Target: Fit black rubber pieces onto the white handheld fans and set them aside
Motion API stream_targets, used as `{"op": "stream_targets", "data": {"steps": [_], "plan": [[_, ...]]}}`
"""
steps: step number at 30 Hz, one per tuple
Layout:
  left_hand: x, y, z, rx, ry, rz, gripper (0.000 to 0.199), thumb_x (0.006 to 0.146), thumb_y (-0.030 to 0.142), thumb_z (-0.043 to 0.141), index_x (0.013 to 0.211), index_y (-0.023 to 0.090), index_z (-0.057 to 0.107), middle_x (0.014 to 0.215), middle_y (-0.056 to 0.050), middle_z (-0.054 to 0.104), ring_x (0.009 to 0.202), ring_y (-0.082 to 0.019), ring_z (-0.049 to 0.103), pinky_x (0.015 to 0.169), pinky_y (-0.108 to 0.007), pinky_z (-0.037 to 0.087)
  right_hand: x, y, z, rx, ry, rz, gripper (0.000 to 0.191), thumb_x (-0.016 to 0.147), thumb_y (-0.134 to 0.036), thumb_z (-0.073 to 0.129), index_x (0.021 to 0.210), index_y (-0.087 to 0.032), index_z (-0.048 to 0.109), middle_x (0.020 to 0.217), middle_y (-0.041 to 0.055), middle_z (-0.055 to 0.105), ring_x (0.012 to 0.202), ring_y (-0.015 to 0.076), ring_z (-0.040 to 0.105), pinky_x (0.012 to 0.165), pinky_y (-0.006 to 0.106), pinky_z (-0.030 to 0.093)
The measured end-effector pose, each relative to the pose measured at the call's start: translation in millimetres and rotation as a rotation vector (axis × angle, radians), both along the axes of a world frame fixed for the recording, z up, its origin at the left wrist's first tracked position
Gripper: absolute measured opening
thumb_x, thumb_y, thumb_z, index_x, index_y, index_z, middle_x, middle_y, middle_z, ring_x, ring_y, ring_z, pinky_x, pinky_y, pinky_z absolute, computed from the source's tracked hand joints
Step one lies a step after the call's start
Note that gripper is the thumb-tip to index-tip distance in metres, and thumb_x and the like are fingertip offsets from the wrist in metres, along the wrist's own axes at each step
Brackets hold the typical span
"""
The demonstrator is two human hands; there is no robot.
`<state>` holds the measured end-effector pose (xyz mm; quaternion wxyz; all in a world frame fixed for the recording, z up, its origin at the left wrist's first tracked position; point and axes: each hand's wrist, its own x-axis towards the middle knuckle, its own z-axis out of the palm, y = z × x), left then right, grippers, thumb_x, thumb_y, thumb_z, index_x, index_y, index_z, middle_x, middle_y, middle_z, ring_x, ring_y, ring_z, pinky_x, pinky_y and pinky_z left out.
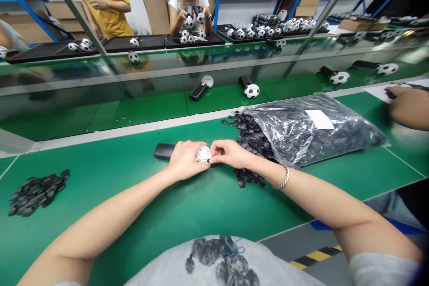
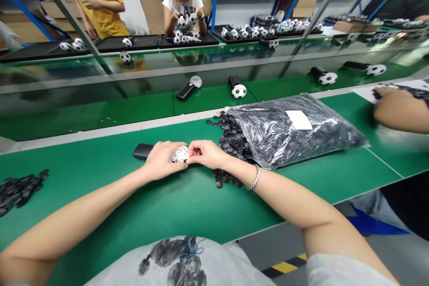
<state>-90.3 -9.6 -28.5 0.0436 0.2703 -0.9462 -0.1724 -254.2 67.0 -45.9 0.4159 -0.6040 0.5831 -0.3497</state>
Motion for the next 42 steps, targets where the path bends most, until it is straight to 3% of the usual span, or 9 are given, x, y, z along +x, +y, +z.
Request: {"op": "stream_targets", "data": {"steps": [4,8,11,15,20,23,27,35,42], "plan": [[3,0,2.5,0.032,-0.004,-0.099,0.053,0.066,0.051,0.057,0.111,0.025,0.052,0.103,-0.003,0.060,0.095,-0.025,0.050,0.086,-0.040,0.035,-22,-24,8.9,0.062,0.115,0.055,0.022,0.067,-0.031,0.066,0.075,-0.013,0.058,0.069,0.0000,0.059,0.064,0.0094,0.052,0.061,0.020,0.042],[8,1,3.9,-0.044,0.040,-0.073,0.064,0.064,0.058,0.058,0.116,0.022,0.050,0.110,-0.006,0.056,0.107,-0.029,0.041,0.100,-0.050,0.020,-59,-59,9.5,-0.061,0.750,-0.335,0.020,0.081,-0.031,0.051,0.084,-0.015,0.062,0.087,0.0078,0.061,0.078,0.0158,0.056,0.068,0.025,0.041],[14,-3,6.9,0.006,0.025,-0.136,0.058,0.067,0.042,0.062,0.119,0.024,0.047,0.111,-0.004,0.057,0.109,-0.027,0.040,0.104,-0.053,0.010,-75,-72,1.6,-0.024,0.957,-0.377,0.020,0.080,-0.032,0.053,0.085,-0.015,0.063,0.091,0.0113,0.060,0.080,0.0191,0.056,0.068,0.027,0.041],[26,-7,4.8,0.097,0.045,-0.137,0.060,0.067,0.022,0.060,0.124,0.028,0.041,0.128,-0.003,0.045,0.119,-0.026,0.033,0.104,-0.054,0.012,-77,-63,-4.9,-0.050,0.936,-0.300,0.012,0.077,-0.026,0.058,0.084,-0.018,0.063,0.088,0.0069,0.059,0.080,0.0165,0.054,0.071,0.025,0.041],[30,-6,-13.0,0.101,0.164,0.057,0.061,0.065,0.033,0.066,0.122,0.024,0.045,0.134,-0.009,0.037,0.128,-0.033,0.016,0.103,-0.053,0.017,-54,-31,0.8,-0.194,0.666,-0.175,0.010,0.073,-0.026,0.062,0.075,-0.016,0.063,0.082,0.0042,0.057,0.076,0.0132,0.053,0.074,0.024,0.041],[31,-14,-17.3,0.243,0.218,-0.073,0.073,0.066,0.027,0.065,0.130,0.020,0.033,0.131,-0.008,0.042,0.132,-0.027,0.012,0.106,-0.046,0.019,-28,-13,7.5,-0.157,0.377,-0.071,0.013,0.077,-0.025,0.057,0.086,-0.016,0.061,0.076,0.0017,0.058,0.068,0.0108,0.054,0.066,0.022,0.043],[35,-27,-13.0,0.371,0.206,-0.217,0.076,0.067,0.020,0.062,0.133,0.019,0.026,0.139,-0.008,0.030,0.134,-0.022,0.006,0.108,-0.043,0.017,-1,3,14.9,-0.195,0.317,0.061,0.012,0.079,-0.021,0.054,0.088,-0.018,0.061,0.083,0.0017,0.060,0.075,0.0108,0.054,0.070,0.022,0.042],[38,-29,-15.1,0.351,0.215,-0.239,0.072,0.067,0.020,0.062,0.132,0.017,0.031,0.141,-0.010,0.025,0.134,-0.025,0.006,0.107,-0.044,0.018,11,6,16.2,-0.227,0.382,0.132,0.021,0.082,-0.014,0.046,0.100,-0.016,0.055,0.095,0.0061,0.059,0.085,0.0138,0.055,0.077,0.027,0.043],[34,-26,-19.1,0.325,0.250,-0.205,0.074,0.067,0.036,0.065,0.130,0.015,0.033,0.137,-0.012,0.033,0.133,-0.025,0.010,0.107,-0.044,0.020,15,4,13.7,-0.279,0.278,0.041,0.012,0.079,-0.022,0.055,0.084,-0.017,0.065,0.085,0.0037,0.060,0.082,0.0129,0.055,0.077,0.026,0.043]]}}
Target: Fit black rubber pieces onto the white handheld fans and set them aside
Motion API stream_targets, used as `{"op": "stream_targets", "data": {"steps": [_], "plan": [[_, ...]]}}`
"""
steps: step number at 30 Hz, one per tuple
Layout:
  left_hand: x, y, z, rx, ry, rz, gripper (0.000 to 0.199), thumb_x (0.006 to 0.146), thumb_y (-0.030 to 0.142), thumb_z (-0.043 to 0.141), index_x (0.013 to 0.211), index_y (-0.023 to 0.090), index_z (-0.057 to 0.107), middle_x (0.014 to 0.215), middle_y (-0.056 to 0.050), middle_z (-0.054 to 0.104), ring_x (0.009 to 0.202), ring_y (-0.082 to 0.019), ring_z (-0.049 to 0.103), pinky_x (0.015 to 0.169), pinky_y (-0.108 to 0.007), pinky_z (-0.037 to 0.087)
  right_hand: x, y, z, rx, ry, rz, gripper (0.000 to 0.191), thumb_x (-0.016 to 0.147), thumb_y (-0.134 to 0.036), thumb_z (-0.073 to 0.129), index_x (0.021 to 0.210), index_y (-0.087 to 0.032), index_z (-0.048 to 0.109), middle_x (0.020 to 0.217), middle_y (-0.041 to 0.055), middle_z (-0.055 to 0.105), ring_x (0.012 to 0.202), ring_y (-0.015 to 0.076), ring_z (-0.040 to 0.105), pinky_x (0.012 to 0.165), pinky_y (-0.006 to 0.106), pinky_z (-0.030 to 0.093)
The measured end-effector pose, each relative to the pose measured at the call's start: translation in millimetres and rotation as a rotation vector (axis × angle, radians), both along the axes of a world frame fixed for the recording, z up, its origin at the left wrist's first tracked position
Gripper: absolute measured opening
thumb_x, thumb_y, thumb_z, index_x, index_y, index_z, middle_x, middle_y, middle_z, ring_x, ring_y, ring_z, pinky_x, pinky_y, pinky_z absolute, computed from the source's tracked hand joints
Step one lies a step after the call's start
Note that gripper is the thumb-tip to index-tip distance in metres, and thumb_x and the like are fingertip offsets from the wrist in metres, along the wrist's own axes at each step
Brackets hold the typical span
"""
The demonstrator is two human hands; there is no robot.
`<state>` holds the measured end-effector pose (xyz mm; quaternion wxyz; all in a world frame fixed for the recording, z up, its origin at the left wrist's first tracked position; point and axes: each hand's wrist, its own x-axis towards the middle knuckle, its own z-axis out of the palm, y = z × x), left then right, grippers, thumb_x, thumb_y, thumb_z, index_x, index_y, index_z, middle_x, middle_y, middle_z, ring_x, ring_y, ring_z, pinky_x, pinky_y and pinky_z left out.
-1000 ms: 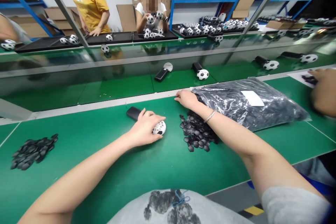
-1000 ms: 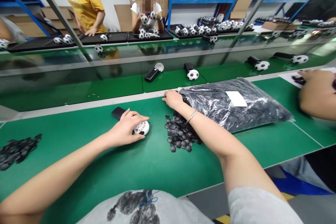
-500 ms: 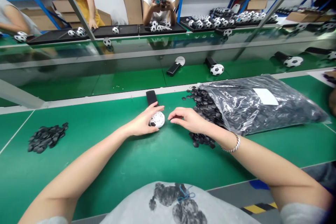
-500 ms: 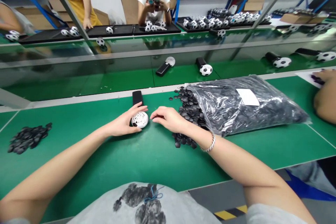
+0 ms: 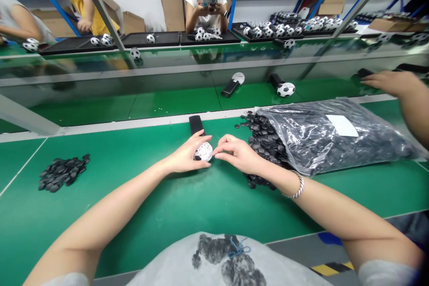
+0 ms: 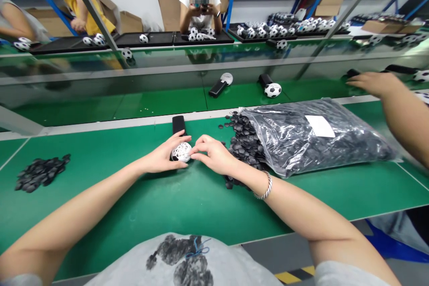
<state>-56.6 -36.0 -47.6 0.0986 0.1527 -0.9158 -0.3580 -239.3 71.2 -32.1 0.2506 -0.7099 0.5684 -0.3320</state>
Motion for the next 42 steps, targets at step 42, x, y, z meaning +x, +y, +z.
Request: {"op": "stream_targets", "data": {"steps": [42], "plan": [[0,8,3.3,0.043,-0.009,0.316,0.056,0.065,0.038,0.065,0.113,0.017,0.046,0.114,-0.009,0.040,0.108,-0.024,0.044,0.097,-0.040,0.035,-84,-60,-21.5,0.095,0.707,-0.272,0.018,0.082,-0.018,0.048,0.088,-0.015,0.065,0.089,0.0089,0.062,0.089,0.0192,0.055,0.078,0.027,0.040]]}}
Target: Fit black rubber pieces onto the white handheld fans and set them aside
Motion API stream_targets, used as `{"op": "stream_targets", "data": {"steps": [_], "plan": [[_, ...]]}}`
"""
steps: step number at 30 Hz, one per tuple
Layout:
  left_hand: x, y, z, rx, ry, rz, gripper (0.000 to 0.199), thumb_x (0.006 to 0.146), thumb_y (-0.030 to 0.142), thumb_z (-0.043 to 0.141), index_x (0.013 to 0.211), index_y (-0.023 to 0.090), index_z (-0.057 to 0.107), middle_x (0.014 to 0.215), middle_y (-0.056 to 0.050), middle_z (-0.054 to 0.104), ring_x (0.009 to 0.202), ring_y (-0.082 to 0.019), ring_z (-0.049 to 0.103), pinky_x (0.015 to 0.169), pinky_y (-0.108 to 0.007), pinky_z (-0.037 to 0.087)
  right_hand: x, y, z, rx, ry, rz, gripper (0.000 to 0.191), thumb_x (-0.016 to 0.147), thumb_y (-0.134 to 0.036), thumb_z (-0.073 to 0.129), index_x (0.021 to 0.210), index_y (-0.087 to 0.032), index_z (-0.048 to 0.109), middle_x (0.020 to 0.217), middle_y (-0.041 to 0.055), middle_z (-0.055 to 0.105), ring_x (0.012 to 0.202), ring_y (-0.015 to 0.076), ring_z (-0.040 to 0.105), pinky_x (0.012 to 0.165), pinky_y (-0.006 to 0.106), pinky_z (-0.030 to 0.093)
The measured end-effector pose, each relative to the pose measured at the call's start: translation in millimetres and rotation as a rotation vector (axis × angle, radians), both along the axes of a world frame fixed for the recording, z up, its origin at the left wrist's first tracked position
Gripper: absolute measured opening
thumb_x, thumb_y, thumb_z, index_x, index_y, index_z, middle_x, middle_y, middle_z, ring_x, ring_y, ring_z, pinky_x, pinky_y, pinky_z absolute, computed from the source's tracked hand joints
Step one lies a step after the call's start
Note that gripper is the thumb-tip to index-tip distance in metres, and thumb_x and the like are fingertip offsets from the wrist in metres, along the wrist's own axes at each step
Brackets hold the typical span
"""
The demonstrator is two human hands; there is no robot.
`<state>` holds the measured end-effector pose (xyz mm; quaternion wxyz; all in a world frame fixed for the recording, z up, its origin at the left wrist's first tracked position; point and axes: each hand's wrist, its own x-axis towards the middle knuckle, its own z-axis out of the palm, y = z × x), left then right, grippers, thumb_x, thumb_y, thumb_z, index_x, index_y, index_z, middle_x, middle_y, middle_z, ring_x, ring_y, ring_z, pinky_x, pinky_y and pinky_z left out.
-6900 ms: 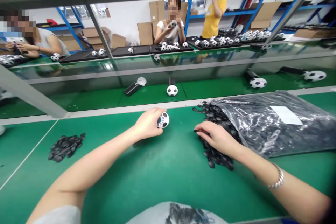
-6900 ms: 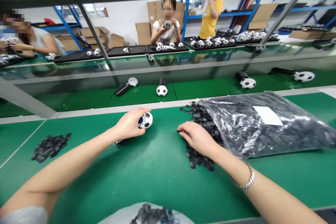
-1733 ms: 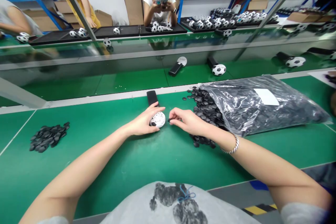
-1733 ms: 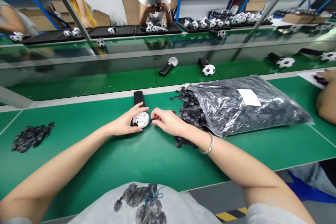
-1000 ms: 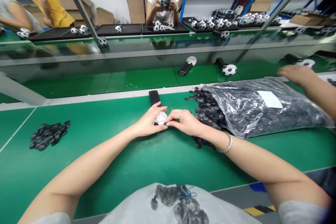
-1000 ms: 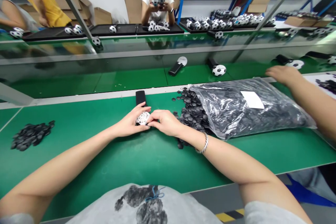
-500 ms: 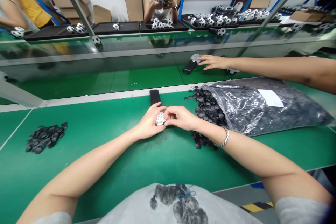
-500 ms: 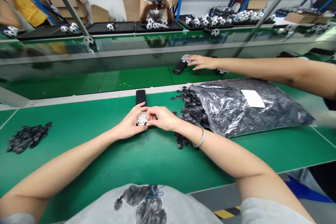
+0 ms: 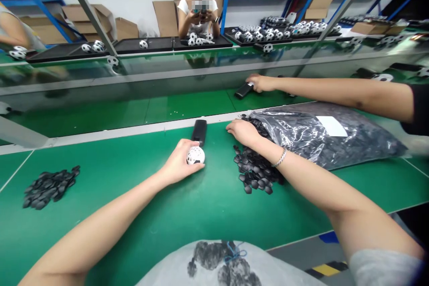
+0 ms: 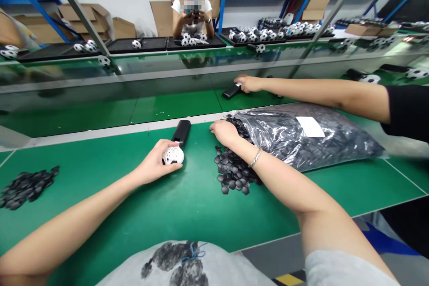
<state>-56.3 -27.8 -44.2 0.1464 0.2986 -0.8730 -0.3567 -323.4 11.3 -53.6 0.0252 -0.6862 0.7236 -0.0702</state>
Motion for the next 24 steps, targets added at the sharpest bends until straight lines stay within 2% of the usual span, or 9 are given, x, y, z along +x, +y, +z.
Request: {"op": "stream_targets", "data": {"steps": [3,5,8,11,16,24], "plan": [[10,-13,13.7,0.061,-0.031,-0.245,0.051,0.068,0.026,0.062,0.116,0.021,0.045,0.119,-0.006,0.044,0.110,-0.022,0.045,0.097,-0.036,0.036,0,0,-2.9,0.007,-0.013,-0.014,0.018,0.080,-0.018,0.051,0.094,-0.015,0.063,0.092,0.0085,0.060,0.086,0.0179,0.056,0.077,0.026,0.041],[14,-16,19.2,0.080,-0.072,-0.323,0.053,0.068,0.023,0.059,0.119,0.023,0.043,0.125,-0.005,0.041,0.114,-0.022,0.042,0.098,-0.037,0.034,-2,2,-2.6,-0.003,-0.005,-0.062,0.023,0.080,-0.023,0.053,0.101,-0.015,0.060,0.098,0.0106,0.057,0.086,0.0184,0.056,0.076,0.026,0.042],[13,-10,17.8,0.044,-0.100,-0.230,0.057,0.067,0.025,0.061,0.120,0.023,0.042,0.127,-0.007,0.038,0.118,-0.026,0.037,0.099,-0.041,0.032,-9,9,-2.1,0.013,-0.019,-0.115,0.027,0.079,-0.028,0.055,0.101,-0.015,0.060,0.101,0.0109,0.056,0.085,0.0185,0.056,0.074,0.026,0.042],[9,-3,12.2,0.042,-0.095,-0.130,0.056,0.065,0.028,0.062,0.117,0.022,0.043,0.121,-0.008,0.042,0.112,-0.027,0.041,0.095,-0.044,0.035,-17,15,-1.9,0.061,-0.075,-0.085,0.021,0.078,-0.024,0.055,0.096,-0.015,0.062,0.093,0.0077,0.060,0.081,0.0162,0.057,0.074,0.024,0.043],[8,-2,9.9,0.093,-0.087,-0.124,0.055,0.066,0.027,0.060,0.118,0.023,0.042,0.119,-0.007,0.042,0.107,-0.026,0.044,0.092,-0.042,0.037,-20,19,2.3,0.089,-0.089,-0.055,0.018,0.076,-0.023,0.057,0.091,-0.015,0.064,0.090,0.0060,0.063,0.084,0.0163,0.058,0.076,0.024,0.042],[6,2,2.8,0.063,-0.030,-0.049,0.052,0.066,0.024,0.058,0.116,0.022,0.042,0.117,-0.007,0.042,0.106,-0.024,0.045,0.090,-0.040,0.038,-17,23,9.3,0.145,-0.117,-0.065,0.009,0.072,-0.019,0.058,0.079,-0.016,0.062,0.071,0.0015,0.064,0.063,0.0117,0.056,0.060,0.021,0.040]]}}
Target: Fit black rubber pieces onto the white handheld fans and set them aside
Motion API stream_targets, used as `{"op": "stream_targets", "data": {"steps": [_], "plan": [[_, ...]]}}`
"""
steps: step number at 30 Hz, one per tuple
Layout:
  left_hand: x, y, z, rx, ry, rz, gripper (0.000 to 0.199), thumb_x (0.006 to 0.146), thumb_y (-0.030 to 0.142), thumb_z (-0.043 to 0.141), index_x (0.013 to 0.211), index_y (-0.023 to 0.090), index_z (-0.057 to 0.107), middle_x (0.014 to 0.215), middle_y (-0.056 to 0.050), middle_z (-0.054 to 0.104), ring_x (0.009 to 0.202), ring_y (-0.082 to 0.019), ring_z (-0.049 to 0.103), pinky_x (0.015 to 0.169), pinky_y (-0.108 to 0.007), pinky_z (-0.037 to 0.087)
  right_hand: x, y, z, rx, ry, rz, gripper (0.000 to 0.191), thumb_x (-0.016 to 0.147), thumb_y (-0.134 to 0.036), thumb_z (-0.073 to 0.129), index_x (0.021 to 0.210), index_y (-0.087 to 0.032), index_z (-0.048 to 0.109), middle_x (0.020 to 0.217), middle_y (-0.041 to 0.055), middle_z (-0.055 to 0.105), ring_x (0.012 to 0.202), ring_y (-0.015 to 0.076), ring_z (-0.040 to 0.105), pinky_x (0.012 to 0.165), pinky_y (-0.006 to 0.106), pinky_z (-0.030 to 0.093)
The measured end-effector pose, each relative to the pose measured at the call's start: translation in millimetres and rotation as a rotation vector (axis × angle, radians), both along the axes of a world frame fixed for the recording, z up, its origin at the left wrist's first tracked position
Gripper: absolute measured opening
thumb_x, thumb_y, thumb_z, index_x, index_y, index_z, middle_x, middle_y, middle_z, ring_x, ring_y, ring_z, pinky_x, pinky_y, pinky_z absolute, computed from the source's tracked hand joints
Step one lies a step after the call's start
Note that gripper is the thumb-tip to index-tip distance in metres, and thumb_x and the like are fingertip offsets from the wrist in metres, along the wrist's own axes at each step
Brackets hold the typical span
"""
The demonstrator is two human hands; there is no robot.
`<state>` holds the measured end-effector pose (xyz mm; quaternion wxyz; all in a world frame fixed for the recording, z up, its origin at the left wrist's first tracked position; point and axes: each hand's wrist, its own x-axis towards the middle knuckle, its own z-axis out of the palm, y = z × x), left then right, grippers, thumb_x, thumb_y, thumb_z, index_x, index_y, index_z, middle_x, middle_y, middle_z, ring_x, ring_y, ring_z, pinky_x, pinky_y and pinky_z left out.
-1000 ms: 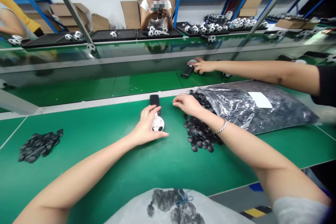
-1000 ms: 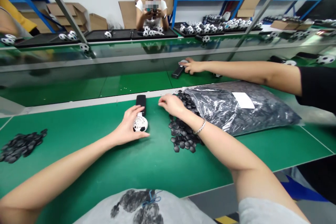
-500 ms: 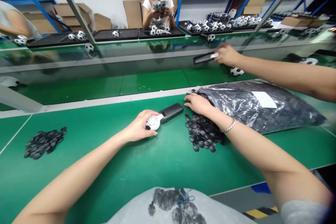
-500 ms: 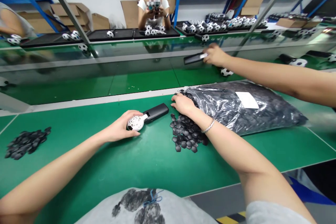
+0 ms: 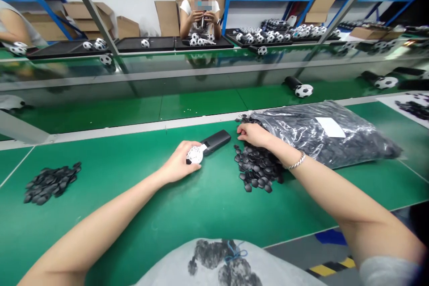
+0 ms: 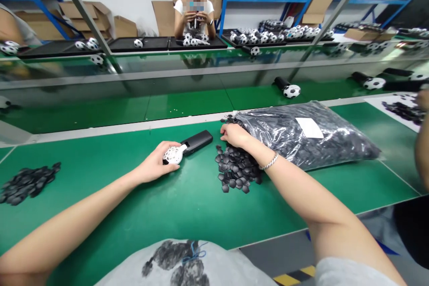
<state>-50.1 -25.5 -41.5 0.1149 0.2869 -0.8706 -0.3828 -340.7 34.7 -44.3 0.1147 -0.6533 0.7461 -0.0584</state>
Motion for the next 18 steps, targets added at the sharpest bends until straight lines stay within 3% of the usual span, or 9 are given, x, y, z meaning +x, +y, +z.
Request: {"op": "stream_targets", "data": {"steps": [4,8,12,18], "plan": [[-1,-3,0.6,0.026,-0.005,0.008,0.054,0.066,0.024,0.059,0.116,0.022,0.042,0.116,-0.006,0.043,0.105,-0.024,0.046,0.090,-0.040,0.039,12,6,11.2,-0.074,-0.047,0.045,0.008,0.075,-0.022,0.056,0.072,-0.016,0.062,0.069,0.0016,0.062,0.064,0.0116,0.054,0.062,0.021,0.039],[-2,-7,0.5,0.018,0.002,-0.011,0.054,0.064,0.023,0.060,0.116,0.021,0.042,0.116,-0.006,0.043,0.107,-0.024,0.044,0.093,-0.040,0.037,46,15,20.9,-0.279,-0.299,0.211,0.010,0.078,-0.025,0.055,0.079,-0.017,0.061,0.078,0.0012,0.061,0.072,0.0117,0.055,0.068,0.022,0.041],[-1,-8,-2.0,0.006,0.018,-0.024,0.055,0.064,0.024,0.061,0.115,0.022,0.043,0.116,-0.006,0.043,0.109,-0.023,0.044,0.095,-0.040,0.035,83,18,21.8,-0.255,-0.376,0.451,0.010,0.081,-0.021,0.052,0.083,-0.017,0.062,0.085,0.0023,0.062,0.080,0.0124,0.055,0.074,0.023,0.041],[-1,-8,-5.4,-0.044,0.059,-0.049,0.054,0.064,0.025,0.062,0.115,0.021,0.044,0.115,-0.005,0.046,0.110,-0.022,0.043,0.097,-0.037,0.035,105,8,10.7,-0.259,-0.394,0.549,0.008,0.079,-0.020,0.055,0.082,-0.016,0.062,0.082,0.0029,0.061,0.079,0.0131,0.054,0.073,0.023,0.041]]}}
